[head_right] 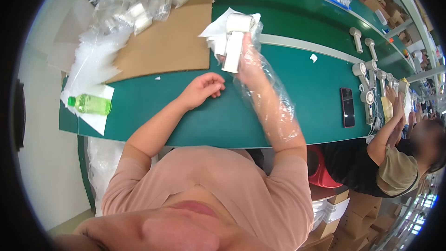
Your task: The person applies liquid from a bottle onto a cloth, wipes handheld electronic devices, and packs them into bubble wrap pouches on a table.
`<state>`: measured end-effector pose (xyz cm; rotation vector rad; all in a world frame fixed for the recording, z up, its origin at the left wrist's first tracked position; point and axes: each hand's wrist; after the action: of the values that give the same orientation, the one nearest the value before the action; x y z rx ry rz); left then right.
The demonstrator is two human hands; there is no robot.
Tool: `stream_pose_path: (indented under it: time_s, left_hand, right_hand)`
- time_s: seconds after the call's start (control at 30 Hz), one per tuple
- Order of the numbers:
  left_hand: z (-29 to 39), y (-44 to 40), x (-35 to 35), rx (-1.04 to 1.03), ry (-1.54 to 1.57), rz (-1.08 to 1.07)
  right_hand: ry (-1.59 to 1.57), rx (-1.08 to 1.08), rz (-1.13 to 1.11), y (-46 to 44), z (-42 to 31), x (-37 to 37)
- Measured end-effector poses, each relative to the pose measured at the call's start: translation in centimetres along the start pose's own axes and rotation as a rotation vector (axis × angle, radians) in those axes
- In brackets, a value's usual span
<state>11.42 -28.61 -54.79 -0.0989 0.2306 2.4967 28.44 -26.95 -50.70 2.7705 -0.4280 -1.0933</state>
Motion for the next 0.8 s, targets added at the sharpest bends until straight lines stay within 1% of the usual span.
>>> stream_pose_path:
  time_s: [0.03,0.1,0.13,0.2,0.23,0.3,0.33,0.37,0.43,0.47,0.5,0.57,0.6,0.63,0.7,0.73,0.77,0.8]
  left_hand:
    - [-0.2,0.2,-0.3,0.006,0.002,0.014]
    - [-0.5,0.4,-0.4,-0.068,0.037,0.062]
    - [-0.5,0.5,-0.3,-0.061,-0.018,0.112]
    - [-0.8,0.5,0.1,-0.028,0.002,0.139]
    - [-0.9,0.4,0.1,-0.001,0.026,0.161]
    - [-0.8,0.2,0.0,0.000,0.082,0.164]
    - [-0.8,0.2,0.1,0.010,0.135,0.176]
    - [-0.7,0.2,0.2,0.009,0.138,0.171]
    - [-0.3,0.2,0.5,0.036,0.122,0.189]
    - [-0.2,0.2,0.6,0.036,0.129,0.189]
    - [-0.2,0.2,0.7,0.064,0.121,0.193]
    - [-0.1,0.2,0.9,0.097,0.122,0.204]
    - [0.1,0.1,1.0,0.125,0.119,0.201]
    - [0.2,0.0,1.1,0.151,0.116,0.198]
    - [0.5,0.1,1.1,0.163,0.093,0.207]
    - [0.6,0.2,1.0,0.173,0.066,0.207]
    - [0.8,0.4,0.8,0.177,0.068,0.208]
    - [1.0,0.6,0.5,0.125,-0.027,0.186]
  right_hand:
    - [-0.002,-0.020,-0.021,0.1,1.6,0.3]
    - [0.025,-0.042,-0.035,1.1,3.7,-0.6]
    - [0.022,-0.047,-0.039,1.1,4.4,-0.4]
    - [0.066,-0.084,-0.120,1.3,5.0,-0.1]
    - [0.070,-0.076,-0.118,1.3,5.2,-0.1]
    - [0.049,-0.003,0.001,2.4,4.9,-1.6]
    - [0.117,0.060,0.047,2.4,4.7,-1.4]
    - [0.120,0.063,0.050,2.2,4.6,-1.1]
    - [0.268,0.402,0.149,1.7,4.1,-0.2]
    - [0.807,0.419,0.277,2.2,2.3,0.4]
    - [0.815,0.417,0.276,2.0,1.7,1.2]
    - [1.147,0.928,-0.126,1.8,1.1,1.8]
    - [1.162,1.071,-0.210,2.5,0.4,1.4]
    - [1.163,1.065,-0.218,2.3,0.5,1.6]
    - [0.854,0.834,-0.088,2.4,0.6,1.1]
    - [0.805,0.793,-0.061,2.8,0.2,1.1]
    - [0.805,0.789,-0.061,2.9,0.0,0.9]
    - [1.032,0.931,-0.074,2.9,-0.3,0.8]
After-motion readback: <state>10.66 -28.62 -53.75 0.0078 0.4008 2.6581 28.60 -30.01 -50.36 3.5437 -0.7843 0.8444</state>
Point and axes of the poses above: each hand's wrist, its own y-axis away from the middle knuckle, its own x-axis out of the back of the hand, z = x × y, and after that the axes turned 11 degrees about z, right-handed
